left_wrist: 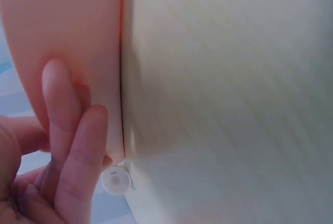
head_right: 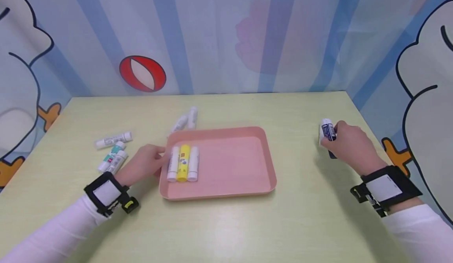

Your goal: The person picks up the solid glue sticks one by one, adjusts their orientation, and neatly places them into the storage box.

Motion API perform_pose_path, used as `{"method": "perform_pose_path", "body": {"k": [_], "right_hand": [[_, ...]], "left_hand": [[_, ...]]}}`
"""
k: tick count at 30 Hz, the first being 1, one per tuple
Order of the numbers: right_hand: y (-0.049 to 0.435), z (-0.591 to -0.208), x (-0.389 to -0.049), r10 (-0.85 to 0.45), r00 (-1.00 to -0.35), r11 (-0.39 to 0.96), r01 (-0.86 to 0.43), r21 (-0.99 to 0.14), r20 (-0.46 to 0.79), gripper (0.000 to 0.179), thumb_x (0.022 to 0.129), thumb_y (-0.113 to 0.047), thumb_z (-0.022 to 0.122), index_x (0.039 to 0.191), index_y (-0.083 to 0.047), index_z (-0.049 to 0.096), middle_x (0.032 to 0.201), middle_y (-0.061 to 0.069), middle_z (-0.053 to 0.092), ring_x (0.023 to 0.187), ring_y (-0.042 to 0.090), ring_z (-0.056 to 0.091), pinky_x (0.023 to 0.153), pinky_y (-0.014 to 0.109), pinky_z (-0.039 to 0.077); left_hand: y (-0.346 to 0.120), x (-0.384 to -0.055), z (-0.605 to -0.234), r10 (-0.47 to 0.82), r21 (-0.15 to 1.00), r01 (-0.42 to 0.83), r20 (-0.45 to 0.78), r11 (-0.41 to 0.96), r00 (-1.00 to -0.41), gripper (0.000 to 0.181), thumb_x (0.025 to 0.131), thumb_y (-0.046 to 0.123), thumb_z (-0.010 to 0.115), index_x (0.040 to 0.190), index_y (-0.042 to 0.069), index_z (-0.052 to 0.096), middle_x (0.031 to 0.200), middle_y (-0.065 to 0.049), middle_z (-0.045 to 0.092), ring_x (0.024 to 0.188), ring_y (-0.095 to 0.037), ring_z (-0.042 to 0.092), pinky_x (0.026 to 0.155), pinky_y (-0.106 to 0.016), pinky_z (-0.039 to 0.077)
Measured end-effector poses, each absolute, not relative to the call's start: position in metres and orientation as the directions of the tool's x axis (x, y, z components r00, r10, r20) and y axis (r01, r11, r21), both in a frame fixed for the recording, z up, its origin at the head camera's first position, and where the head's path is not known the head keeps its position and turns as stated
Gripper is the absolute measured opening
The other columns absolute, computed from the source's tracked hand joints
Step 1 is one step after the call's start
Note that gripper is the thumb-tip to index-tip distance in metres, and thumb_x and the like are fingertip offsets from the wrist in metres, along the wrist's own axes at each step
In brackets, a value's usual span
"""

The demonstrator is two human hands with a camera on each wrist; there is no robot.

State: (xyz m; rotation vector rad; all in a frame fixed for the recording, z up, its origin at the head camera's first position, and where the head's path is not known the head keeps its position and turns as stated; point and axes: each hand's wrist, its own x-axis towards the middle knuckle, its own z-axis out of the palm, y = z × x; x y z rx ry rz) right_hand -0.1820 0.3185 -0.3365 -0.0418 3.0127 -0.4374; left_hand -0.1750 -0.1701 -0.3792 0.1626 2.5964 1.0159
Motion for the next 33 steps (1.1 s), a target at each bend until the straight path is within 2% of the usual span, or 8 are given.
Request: {"method": "perform_pose_path", "body": {"k": [5,11,15,20,22,25,28,33], "right_hand": [[0.294,-0.325,-0.182,-0.111,-0.993,0.95,-0.097,-0.298,-0.032,0.052,0.087,-0.033,0.052,0.11,0.011,0.039,0.075,0.014,0.056,0.053,0.018,0.048,0.045,0.035,0.039],[0.262,-0.314,-0.181,-0.227,-0.972,0.947,-0.234,-0.222,0.059,0.043,0.086,-0.033,0.051,0.11,0.003,0.044,0.073,0.006,0.057,0.049,0.015,0.045,0.041,0.033,0.035],[0.24,-0.31,-0.18,-0.295,-0.949,0.931,-0.312,-0.191,0.112,0.038,0.085,-0.032,0.052,0.108,-0.002,0.048,0.073,0.003,0.056,0.048,0.013,0.043,0.04,0.032,0.033],[0.215,-0.308,-0.179,-0.401,-0.905,0.892,-0.422,-0.161,0.144,0.036,0.084,-0.032,0.052,0.11,-0.007,0.05,0.072,-0.001,0.053,0.048,0.011,0.042,0.04,0.03,0.034],[0.205,-0.309,-0.179,-0.442,-0.886,0.874,-0.461,-0.155,0.143,0.037,0.084,-0.033,0.052,0.11,-0.007,0.05,0.071,-0.001,0.052,0.049,0.011,0.043,0.041,0.029,0.035],[0.191,-0.311,-0.18,-0.485,-0.863,0.85,-0.503,-0.158,0.138,0.036,0.084,-0.034,0.053,0.109,-0.008,0.051,0.072,-0.002,0.052,0.051,0.01,0.044,0.044,0.028,0.037],[0.179,-0.313,-0.18,-0.521,-0.844,0.827,-0.536,-0.172,0.128,0.035,0.083,-0.032,0.054,0.109,-0.009,0.051,0.074,-0.002,0.052,0.053,0.01,0.045,0.046,0.027,0.038],[0.163,-0.316,-0.178,-0.571,-0.811,0.794,-0.585,-0.167,0.126,0.04,0.084,-0.032,0.056,0.117,-0.01,0.051,0.082,-0.002,0.055,0.056,0.009,0.046,0.048,0.026,0.038]], "left_hand": [[-0.173,-0.179,-0.375,0.249,0.671,-0.062,-0.357,0.739,-0.9,0.028,0.091,0.025,0.053,0.112,0.007,0.058,0.069,-0.004,0.062,0.059,-0.019,0.06,0.054,-0.027,0.043],[-0.173,-0.185,-0.36,0.223,0.583,-0.047,-0.384,0.811,-0.896,0.038,0.089,0.031,0.056,0.118,0.006,0.057,0.068,-0.005,0.062,0.059,-0.021,0.059,0.055,-0.028,0.043],[-0.17,-0.186,-0.346,0.203,0.461,0.055,-0.28,0.886,-0.938,0.045,0.089,0.033,0.055,0.123,0.004,0.052,0.065,-0.003,0.058,0.055,-0.019,0.056,0.051,-0.028,0.039],[-0.162,-0.184,-0.335,0.236,0.307,0.217,-0.027,0.927,-0.971,0.049,0.089,0.037,0.054,0.126,0.006,0.051,0.069,-0.004,0.057,0.053,-0.017,0.049,0.047,-0.028,0.038],[-0.158,-0.182,-0.332,0.258,0.264,0.263,0.056,0.928,-0.965,0.049,0.088,0.038,0.054,0.126,0.008,0.051,0.082,-0.007,0.061,0.06,-0.018,0.052,0.05,-0.028,0.042],[-0.151,-0.178,-0.33,0.301,0.216,0.321,0.124,0.922,-0.946,0.05,0.087,0.038,0.055,0.128,0.01,0.05,0.108,-0.011,0.06,0.085,-0.022,0.058,0.064,-0.031,0.049],[-0.144,-0.174,-0.33,0.346,0.185,0.37,0.147,0.911,-0.927,0.055,0.086,0.038,0.057,0.132,0.011,0.046,0.128,-0.012,0.049,0.109,-0.026,0.05,0.077,-0.036,0.048],[-0.132,-0.17,-0.333,0.45,0.129,0.474,0.178,0.871,-0.875,0.064,0.084,0.037,0.061,0.137,0.011,0.037,0.141,-0.014,0.031,0.123,-0.028,0.035,0.09,-0.039,0.04]]}}
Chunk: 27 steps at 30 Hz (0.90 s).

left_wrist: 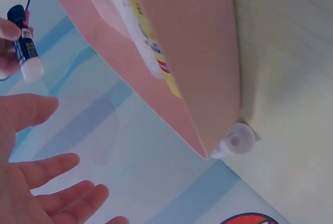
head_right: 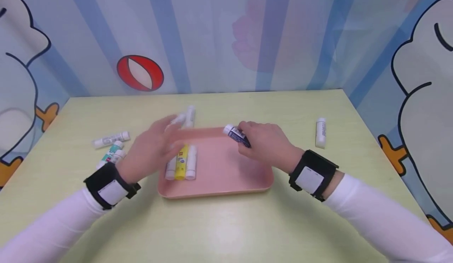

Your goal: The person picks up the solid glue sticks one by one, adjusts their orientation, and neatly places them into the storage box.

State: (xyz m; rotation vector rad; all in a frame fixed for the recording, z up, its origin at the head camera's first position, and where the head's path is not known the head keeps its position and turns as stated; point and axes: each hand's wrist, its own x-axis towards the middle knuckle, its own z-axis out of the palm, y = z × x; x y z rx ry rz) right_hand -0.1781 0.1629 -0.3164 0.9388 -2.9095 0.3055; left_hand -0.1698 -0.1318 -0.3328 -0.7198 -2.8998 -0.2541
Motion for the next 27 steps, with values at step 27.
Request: {"method": "perform_pose_path", "body": {"k": [27], "right_hand": [[0.122,-0.337,-0.176,-0.811,-0.551,0.558,-0.829,-0.022,0.197,0.03,0.083,-0.034,0.063,0.107,-0.017,0.058,0.078,-0.008,0.045,0.059,0.005,0.041,0.054,0.022,0.037]], "left_hand": [[-0.105,-0.167,-0.354,0.739,-0.091,0.743,0.237,0.663,-0.631,0.052,0.088,0.045,0.051,0.126,0.011,0.044,0.125,-0.007,0.047,0.119,-0.025,0.038,0.1,-0.047,0.025]]}}
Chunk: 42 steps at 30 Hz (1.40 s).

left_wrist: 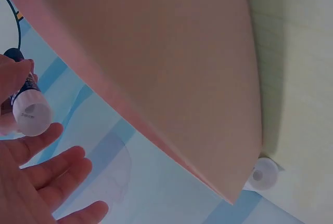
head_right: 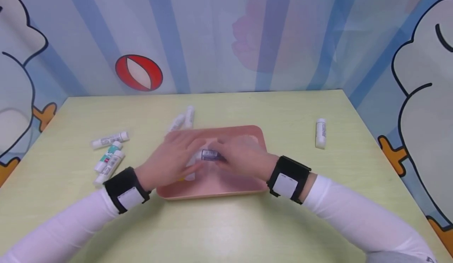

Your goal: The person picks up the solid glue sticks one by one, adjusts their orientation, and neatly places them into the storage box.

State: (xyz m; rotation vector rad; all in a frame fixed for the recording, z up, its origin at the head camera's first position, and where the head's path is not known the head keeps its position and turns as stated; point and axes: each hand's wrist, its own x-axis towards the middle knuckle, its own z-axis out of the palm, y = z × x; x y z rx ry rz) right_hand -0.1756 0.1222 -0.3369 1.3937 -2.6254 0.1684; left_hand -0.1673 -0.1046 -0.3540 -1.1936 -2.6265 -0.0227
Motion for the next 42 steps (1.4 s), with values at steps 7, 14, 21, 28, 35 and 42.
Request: {"method": "perform_pose_path", "body": {"k": [7,14,21,28,35,42], "right_hand": [[0.121,-0.337,-0.175,-0.843,-0.49,0.503,-0.864,0.001,0.222,0.031,0.081,-0.03,0.065,0.108,-0.017,0.058,0.081,-0.006,0.048,0.065,0.007,0.043,0.059,0.023,0.04],[0.122,-0.336,-0.176,-0.823,-0.532,0.531,-0.845,-0.062,0.199,0.035,0.082,-0.032,0.063,0.112,-0.016,0.056,0.086,-0.006,0.051,0.065,0.005,0.045,0.058,0.022,0.04],[0.132,-0.325,-0.18,-0.713,-0.665,0.609,-0.744,-0.274,0.221,0.051,0.086,-0.044,0.056,0.128,-0.017,0.045,0.105,-0.003,0.053,0.083,0.007,0.051,0.068,0.025,0.042],[0.136,-0.323,-0.185,-0.461,-0.868,0.511,-0.428,-0.745,0.182,0.048,0.09,-0.043,0.049,0.128,-0.014,0.041,0.119,0.002,0.05,0.1,0.014,0.052,0.077,0.034,0.045],[0.12,-0.328,-0.18,-0.257,-0.963,0.143,-0.119,-0.982,0.079,0.049,0.092,-0.039,0.048,0.127,-0.005,0.04,0.119,0.011,0.049,0.103,0.022,0.052,0.08,0.036,0.046],[0.101,-0.33,-0.169,-0.161,-0.985,-0.048,0.073,-0.996,-0.064,0.048,0.088,-0.04,0.054,0.121,-0.007,0.045,0.114,0.01,0.056,0.104,0.023,0.055,0.081,0.033,0.046]], "left_hand": [[-0.105,-0.167,-0.355,0.771,-0.087,0.775,0.218,0.626,-0.598,0.036,0.087,0.039,0.055,0.111,0.012,0.055,0.105,-0.002,0.057,0.1,-0.018,0.049,0.097,-0.041,0.03],[-0.106,-0.166,-0.353,0.775,-0.075,0.778,0.189,0.623,-0.603,0.034,0.088,0.037,0.055,0.11,0.011,0.057,0.098,0.0,0.06,0.091,-0.016,0.052,0.093,-0.036,0.034],[-0.113,-0.169,-0.35,0.73,-0.056,0.732,0.166,0.679,-0.663,0.037,0.088,0.04,0.055,0.11,0.011,0.057,0.099,-0.001,0.061,0.094,-0.016,0.054,0.096,-0.038,0.033],[-0.119,-0.173,-0.342,0.589,0.093,0.612,0.193,0.785,-0.785,0.049,0.088,0.047,0.05,0.129,0.022,0.047,0.114,-0.002,0.059,0.103,-0.018,0.054,0.091,-0.039,0.038],[-0.113,-0.171,-0.336,0.494,0.154,0.542,0.262,0.826,-0.829,0.047,0.088,0.047,0.051,0.12,0.014,0.055,0.102,-0.003,0.063,0.087,-0.017,0.057,0.078,-0.033,0.045],[-0.104,-0.171,-0.334,0.488,0.192,0.561,0.324,0.805,-0.811,0.042,0.087,0.045,0.053,0.112,0.01,0.058,0.097,-0.003,0.063,0.083,-0.015,0.057,0.071,-0.029,0.046]]}}
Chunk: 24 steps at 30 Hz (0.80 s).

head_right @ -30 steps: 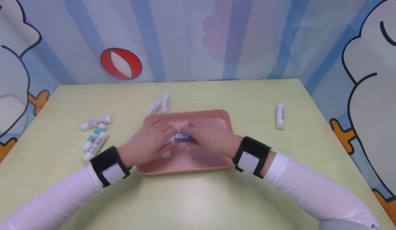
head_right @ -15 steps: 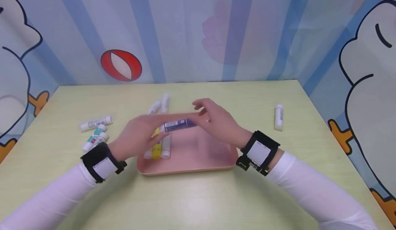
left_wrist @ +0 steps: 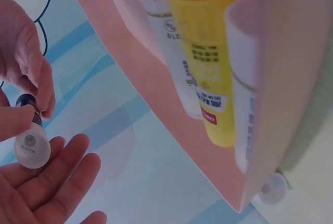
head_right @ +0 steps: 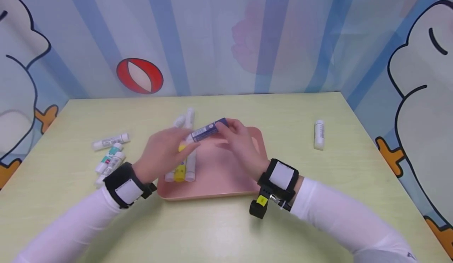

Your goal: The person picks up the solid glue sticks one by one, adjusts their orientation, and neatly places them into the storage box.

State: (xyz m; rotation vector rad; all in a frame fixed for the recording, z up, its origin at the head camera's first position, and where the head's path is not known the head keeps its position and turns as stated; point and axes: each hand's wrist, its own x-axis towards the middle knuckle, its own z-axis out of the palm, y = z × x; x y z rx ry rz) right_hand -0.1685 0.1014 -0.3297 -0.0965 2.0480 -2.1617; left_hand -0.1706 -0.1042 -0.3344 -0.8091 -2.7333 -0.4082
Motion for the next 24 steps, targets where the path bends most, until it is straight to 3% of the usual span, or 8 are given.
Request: {"method": "perform_pose_path", "body": {"k": [8,13,16,19,22,24], "right_hand": [[0.096,-0.334,-0.164,-0.104,-0.994,-0.033,0.034,-0.999,-0.03,0.04,0.086,-0.035,0.058,0.115,-0.008,0.054,0.108,0.007,0.061,0.095,0.02,0.06,0.076,0.032,0.048],[0.096,-0.337,-0.166,-0.103,-0.995,0.044,-0.001,-0.999,-0.003,0.045,0.085,-0.035,0.058,0.122,-0.01,0.054,0.108,0.004,0.061,0.094,0.021,0.06,0.075,0.033,0.048],[0.097,-0.339,-0.168,-0.093,-0.996,0.09,-0.008,-0.996,0.0,0.048,0.087,-0.036,0.056,0.128,-0.012,0.05,0.109,0.003,0.061,0.095,0.021,0.06,0.076,0.034,0.048],[0.099,-0.34,-0.172,-0.079,-0.997,0.119,0.001,-0.993,-0.01,0.05,0.089,-0.036,0.053,0.131,-0.011,0.045,0.11,0.003,0.06,0.096,0.021,0.059,0.077,0.032,0.047],[0.101,-0.34,-0.178,-0.077,-0.997,0.126,0.007,-0.992,-0.017,0.05,0.089,-0.037,0.053,0.129,-0.011,0.04,0.109,0.005,0.061,0.094,0.019,0.06,0.078,0.03,0.047],[0.102,-0.339,-0.183,-0.087,-0.996,0.122,0.006,-0.993,-0.017,0.049,0.088,-0.037,0.054,0.126,-0.01,0.037,0.107,0.006,0.061,0.091,0.019,0.06,0.078,0.03,0.047]], "left_hand": [[-0.104,-0.169,-0.336,0.484,0.254,0.534,0.235,0.807,-0.843,0.047,0.086,0.048,0.053,0.127,0.023,0.052,0.109,0.003,0.061,0.091,-0.011,0.055,0.07,-0.027,0.044],[-0.112,-0.168,-0.34,0.527,0.279,0.573,0.226,0.771,-0.819,0.053,0.086,0.055,0.048,0.134,0.034,0.042,0.121,0.007,0.055,0.104,-0.011,0.052,0.075,-0.028,0.044],[-0.119,-0.168,-0.343,0.531,0.291,0.573,0.214,0.766,-0.82,0.055,0.084,0.065,0.041,0.134,0.042,0.037,0.12,0.009,0.055,0.101,-0.01,0.052,0.07,-0.027,0.044],[-0.127,-0.169,-0.342,0.496,0.298,0.52,0.158,0.801,-0.854,0.061,0.081,0.071,0.033,0.132,0.039,0.042,0.115,0.007,0.057,0.096,-0.011,0.053,0.069,-0.028,0.045],[-0.138,-0.17,-0.34,0.419,0.285,0.422,0.074,0.861,-0.905,0.068,0.081,0.072,0.031,0.128,0.025,0.049,0.115,0.0,0.058,0.098,-0.016,0.055,0.076,-0.033,0.046],[-0.147,-0.172,-0.338,0.369,0.297,0.362,0.036,0.884,-0.929,0.068,0.083,0.068,0.034,0.126,0.018,0.05,0.113,-0.004,0.059,0.093,-0.018,0.055,0.074,-0.033,0.047]]}}
